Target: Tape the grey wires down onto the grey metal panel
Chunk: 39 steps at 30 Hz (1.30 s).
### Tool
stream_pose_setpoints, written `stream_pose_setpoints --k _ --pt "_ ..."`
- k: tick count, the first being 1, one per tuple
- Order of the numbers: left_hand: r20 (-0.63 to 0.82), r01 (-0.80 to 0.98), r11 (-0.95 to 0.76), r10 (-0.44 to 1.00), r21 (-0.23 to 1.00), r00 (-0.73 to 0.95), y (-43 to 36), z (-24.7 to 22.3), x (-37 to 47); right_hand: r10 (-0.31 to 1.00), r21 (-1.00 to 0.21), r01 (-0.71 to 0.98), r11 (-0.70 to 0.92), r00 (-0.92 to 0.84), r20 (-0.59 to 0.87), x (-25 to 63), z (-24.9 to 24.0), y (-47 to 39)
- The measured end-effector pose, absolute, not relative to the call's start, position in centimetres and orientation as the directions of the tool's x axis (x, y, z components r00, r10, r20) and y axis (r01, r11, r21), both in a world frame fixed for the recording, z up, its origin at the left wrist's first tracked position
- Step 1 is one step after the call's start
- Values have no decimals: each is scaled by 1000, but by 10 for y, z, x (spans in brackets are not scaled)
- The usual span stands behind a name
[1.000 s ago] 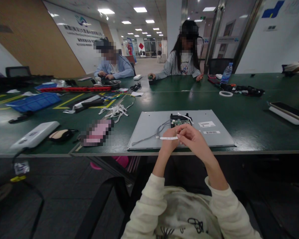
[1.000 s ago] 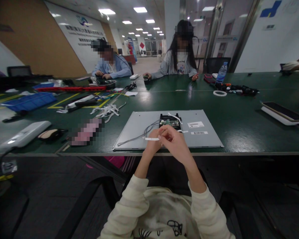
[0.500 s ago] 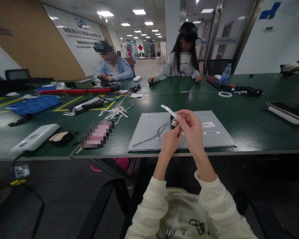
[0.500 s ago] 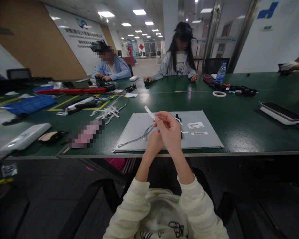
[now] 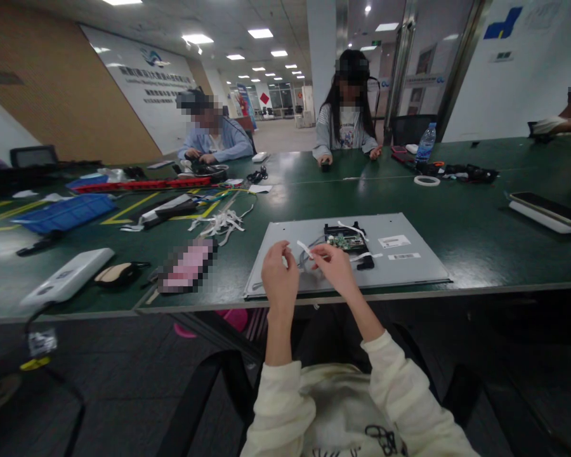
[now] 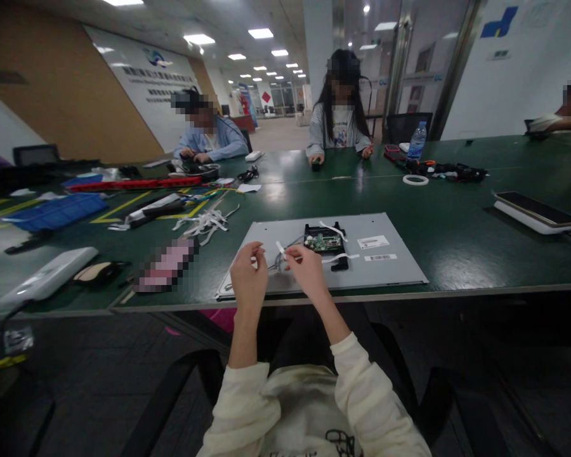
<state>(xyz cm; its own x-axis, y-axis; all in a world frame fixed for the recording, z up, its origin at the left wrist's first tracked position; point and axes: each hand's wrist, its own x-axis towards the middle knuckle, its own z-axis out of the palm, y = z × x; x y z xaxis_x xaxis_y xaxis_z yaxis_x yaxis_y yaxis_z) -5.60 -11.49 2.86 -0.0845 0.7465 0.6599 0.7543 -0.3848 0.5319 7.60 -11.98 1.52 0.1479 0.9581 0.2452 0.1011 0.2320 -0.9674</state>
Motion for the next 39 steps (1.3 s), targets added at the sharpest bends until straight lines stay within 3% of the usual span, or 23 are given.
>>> stream_pose_setpoints --k 5,11,17,28,39 --pt "611 778 -447 785 441 105 -111 17 -53 980 -974 200 111 143 141 78 12 -120" --pt "465 842 -420 853 338 239 -112 15 -52 981 -965 239 105 136 140 78 11 -121" --pt "357 905 -313 912 287 202 -117 15 -47 973 -946 309 101 168 159 77 7 -120" --pt "376 931 -259 914 257 150 -111 21 -35 937 -802 573 168 158 310 77 8 -123" --pt "267 898 -251 951 362 158 -98 22 -40 939 -791 581 194 122 320 75 16 -132"
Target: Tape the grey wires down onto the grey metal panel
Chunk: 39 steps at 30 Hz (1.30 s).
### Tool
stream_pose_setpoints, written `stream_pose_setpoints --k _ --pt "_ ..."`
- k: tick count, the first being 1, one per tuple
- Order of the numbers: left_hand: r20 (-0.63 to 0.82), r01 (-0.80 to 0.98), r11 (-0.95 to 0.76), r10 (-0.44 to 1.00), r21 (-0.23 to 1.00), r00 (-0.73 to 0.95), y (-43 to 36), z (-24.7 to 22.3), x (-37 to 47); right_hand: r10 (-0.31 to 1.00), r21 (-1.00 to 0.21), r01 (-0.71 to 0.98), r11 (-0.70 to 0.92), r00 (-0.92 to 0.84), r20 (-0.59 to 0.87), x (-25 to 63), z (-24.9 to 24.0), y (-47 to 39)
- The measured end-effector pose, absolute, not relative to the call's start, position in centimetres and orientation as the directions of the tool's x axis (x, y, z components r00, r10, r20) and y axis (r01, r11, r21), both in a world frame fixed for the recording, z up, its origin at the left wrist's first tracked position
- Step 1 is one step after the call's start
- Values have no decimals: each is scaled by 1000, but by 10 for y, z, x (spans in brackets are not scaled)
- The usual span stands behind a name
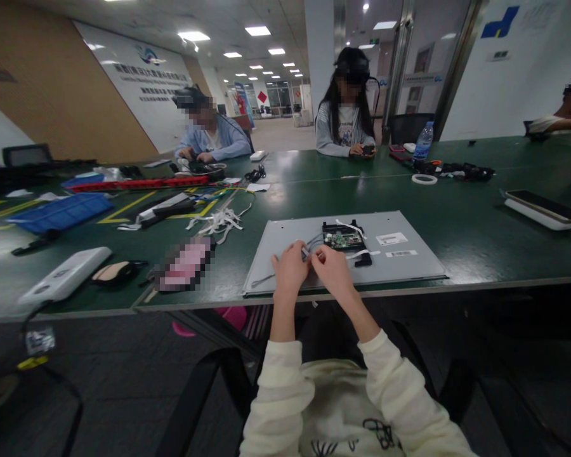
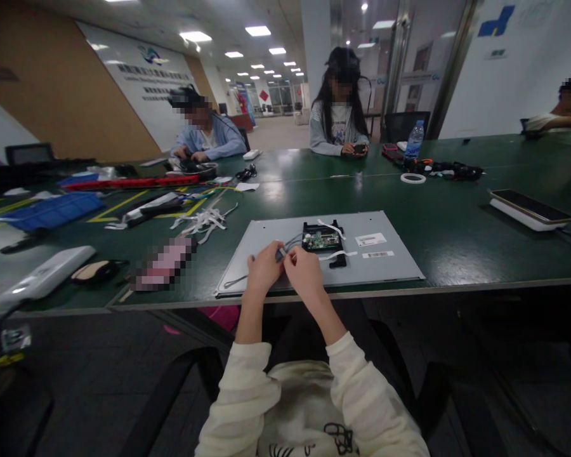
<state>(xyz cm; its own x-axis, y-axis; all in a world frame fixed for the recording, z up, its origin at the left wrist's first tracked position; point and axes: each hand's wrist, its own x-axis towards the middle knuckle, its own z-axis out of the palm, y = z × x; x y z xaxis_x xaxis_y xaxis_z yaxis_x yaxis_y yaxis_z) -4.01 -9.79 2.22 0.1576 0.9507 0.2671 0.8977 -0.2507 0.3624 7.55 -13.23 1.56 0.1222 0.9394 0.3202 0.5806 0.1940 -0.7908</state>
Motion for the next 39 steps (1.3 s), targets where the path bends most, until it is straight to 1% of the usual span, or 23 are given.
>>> stream_pose_setpoints --k 2,4,7,9,10,12,15,18,21,25,30,34,39 --pt "285 890 -280 941 359 181 -100 21 -42 930 -758 600 256 62 363 81 18 -137" --pt "315 883 -296 931 364 183 -102 19 -42 903 -684 639 352 -40 427 94 21 -143" --pt "393 860 -322 906 395 159 -104 16 -42 821 -486 694 532 -282 496 123 24 -153" --pt "484 834 -357 866 421 127 -104 15 -42 774 -335 725 602 -426 468 143 24 -159" --pt "537 819 -378 837 432 104 -105 15 -42 769 -273 746 608 -466 438 151 23 -161" --pt "632 790 -419 773 449 51 -106 16 -43 790 -187 797 575 -481 381 162 22 -165" --pt "714 754 -467 700 462 -4 -111 18 -44 823 -120 847 519 -456 340 166 19 -167" --pt "745 735 -490 666 469 -32 -116 20 -46 827 -93 854 511 -459 325 166 17 -165" --pt "744 717 -494 666 491 -50 -117 21 -48 836 -94 857 507 -463 293 173 16 -163" --pt "718 687 -486 692 540 -75 -114 20 -49 872 -140 875 463 -421 248 189 15 -163" --pt "708 677 -470 698 567 -108 -114 20 -50 905 -194 894 403 -357 232 195 15 -158" --pt "707 672 -463 696 577 -127 -115 18 -52 939 -201 927 317 -277 204 193 12 -147" --pt "669 647 -467 738 603 -92 -114 14 -54 985 -204 969 142 -117 129 198 6 -126"
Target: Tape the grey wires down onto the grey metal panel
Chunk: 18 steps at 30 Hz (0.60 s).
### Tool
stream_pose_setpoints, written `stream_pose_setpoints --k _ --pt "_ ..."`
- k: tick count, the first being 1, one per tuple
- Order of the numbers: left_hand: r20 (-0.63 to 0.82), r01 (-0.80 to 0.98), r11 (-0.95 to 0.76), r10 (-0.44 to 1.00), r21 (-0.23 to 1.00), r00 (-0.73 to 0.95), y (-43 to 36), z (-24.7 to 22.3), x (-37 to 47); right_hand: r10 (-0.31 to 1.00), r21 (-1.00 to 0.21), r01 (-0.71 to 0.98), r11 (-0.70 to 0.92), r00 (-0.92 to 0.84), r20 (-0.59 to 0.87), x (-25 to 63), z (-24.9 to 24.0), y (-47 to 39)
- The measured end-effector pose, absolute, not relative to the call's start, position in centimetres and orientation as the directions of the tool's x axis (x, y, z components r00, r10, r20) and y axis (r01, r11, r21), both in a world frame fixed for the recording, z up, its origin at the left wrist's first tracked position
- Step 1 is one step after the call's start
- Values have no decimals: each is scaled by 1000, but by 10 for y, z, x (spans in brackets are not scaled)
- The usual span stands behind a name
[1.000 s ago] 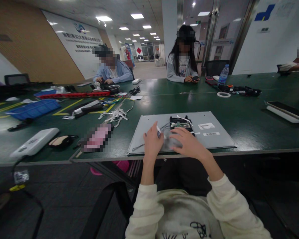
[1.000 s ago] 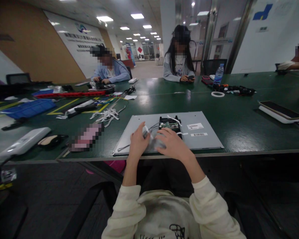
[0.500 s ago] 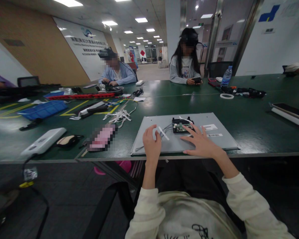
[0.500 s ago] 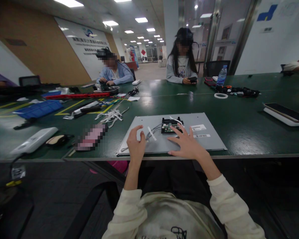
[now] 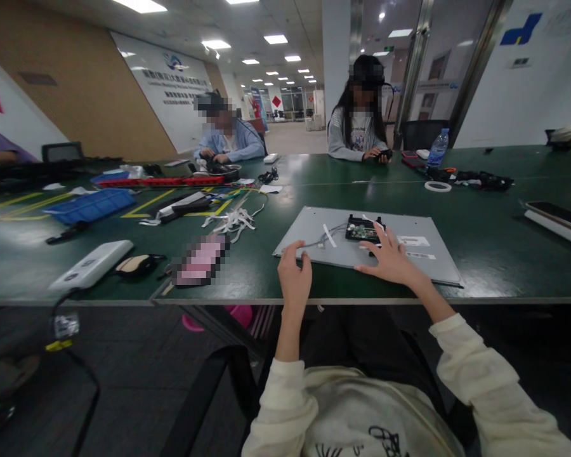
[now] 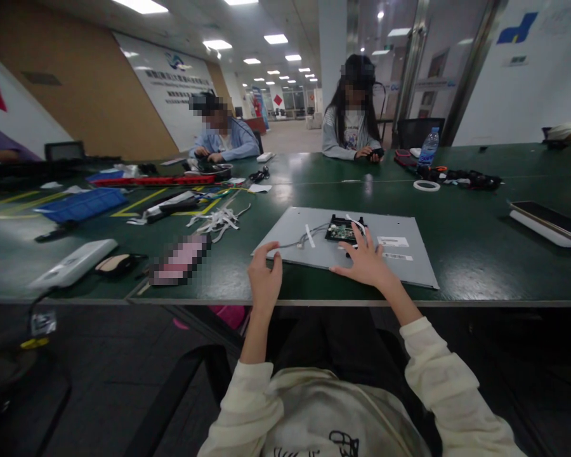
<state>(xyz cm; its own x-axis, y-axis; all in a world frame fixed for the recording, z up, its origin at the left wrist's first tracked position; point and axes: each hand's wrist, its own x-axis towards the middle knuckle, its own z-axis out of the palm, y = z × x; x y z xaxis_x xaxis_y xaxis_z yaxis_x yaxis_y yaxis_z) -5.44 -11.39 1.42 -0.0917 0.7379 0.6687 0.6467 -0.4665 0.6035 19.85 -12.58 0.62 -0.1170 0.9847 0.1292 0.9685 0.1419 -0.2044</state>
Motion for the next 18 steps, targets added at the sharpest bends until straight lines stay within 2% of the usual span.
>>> stream_pose_setpoints --k 10,18 --pt "578 625 -467 815 625 31 -113 15 -54 956 -273 919 -284 292 -10 244 -7 -82" --pt "522 649 -447 849 616 89 -112 12 -55 814 -314 779 -542 580 33 283 -15 -57"
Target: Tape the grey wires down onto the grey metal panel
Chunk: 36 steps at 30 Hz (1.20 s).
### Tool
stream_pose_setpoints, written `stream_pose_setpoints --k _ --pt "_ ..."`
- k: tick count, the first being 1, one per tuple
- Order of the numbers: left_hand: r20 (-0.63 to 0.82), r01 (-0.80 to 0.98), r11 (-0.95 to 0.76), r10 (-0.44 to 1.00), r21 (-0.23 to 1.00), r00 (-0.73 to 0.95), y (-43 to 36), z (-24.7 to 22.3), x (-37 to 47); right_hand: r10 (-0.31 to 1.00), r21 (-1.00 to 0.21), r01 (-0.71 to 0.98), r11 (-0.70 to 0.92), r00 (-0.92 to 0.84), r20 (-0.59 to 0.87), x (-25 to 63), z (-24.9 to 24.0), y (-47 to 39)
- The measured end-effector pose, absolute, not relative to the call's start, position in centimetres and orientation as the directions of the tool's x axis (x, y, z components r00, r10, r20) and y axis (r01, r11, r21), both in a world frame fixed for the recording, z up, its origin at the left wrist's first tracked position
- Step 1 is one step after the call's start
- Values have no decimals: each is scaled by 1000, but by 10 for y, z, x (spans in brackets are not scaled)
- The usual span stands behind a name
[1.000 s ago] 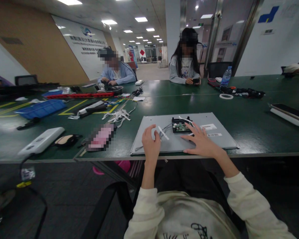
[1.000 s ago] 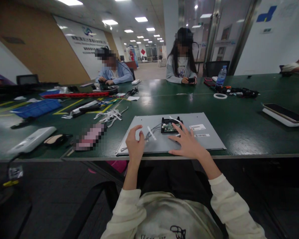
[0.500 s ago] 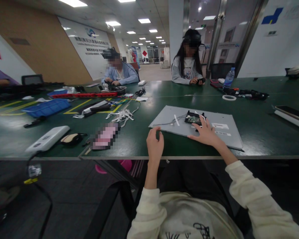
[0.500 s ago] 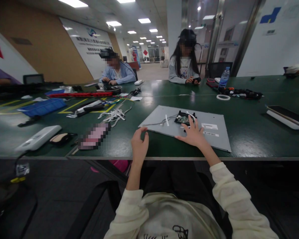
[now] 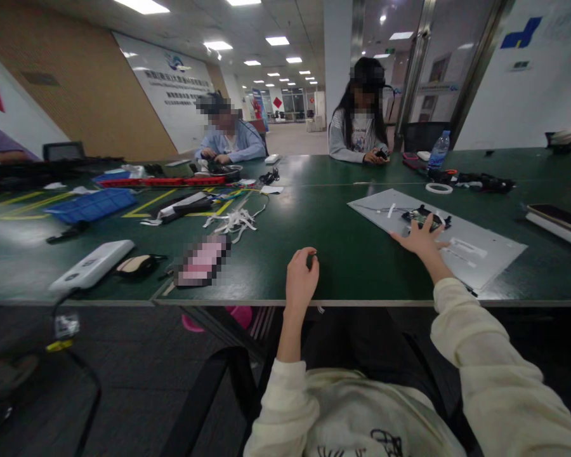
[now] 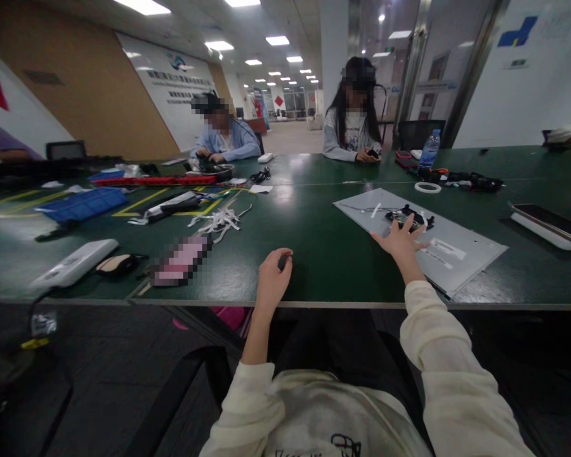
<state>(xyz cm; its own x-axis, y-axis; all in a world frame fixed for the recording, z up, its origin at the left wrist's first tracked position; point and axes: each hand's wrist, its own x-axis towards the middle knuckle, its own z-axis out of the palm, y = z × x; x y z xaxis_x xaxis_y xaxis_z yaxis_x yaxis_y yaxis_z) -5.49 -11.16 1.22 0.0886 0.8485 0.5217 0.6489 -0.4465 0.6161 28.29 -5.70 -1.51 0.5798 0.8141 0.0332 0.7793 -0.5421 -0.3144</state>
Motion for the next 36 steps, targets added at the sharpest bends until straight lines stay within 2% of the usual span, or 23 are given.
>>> stream_pose_setpoints --k 7,13,21,29,32,34,36 --pt "506 639 -443 857 629 97 -112 12 -54 671 -331 684 -650 721 172 301 -24 -39" --pt "502 638 -445 859 629 105 -112 12 -54 628 -336 628 -702 768 123 302 -22 -27" --pt "518 631 -464 848 622 113 -113 14 -54 637 -395 620 -678 764 105 301 -22 -31" --pt "519 626 -470 847 622 120 -113 10 -55 605 -395 579 -714 793 68 300 -19 -34" --pt "517 625 -470 847 623 123 -113 10 -55 602 -464 539 -703 798 16 306 -11 -35" --pt "505 626 -462 854 629 122 -114 11 -55 577 -564 463 -684 816 -31 317 -2 -36" --pt "492 626 -451 862 636 120 -115 12 -55 536 -658 393 -642 844 -19 335 6 -38"
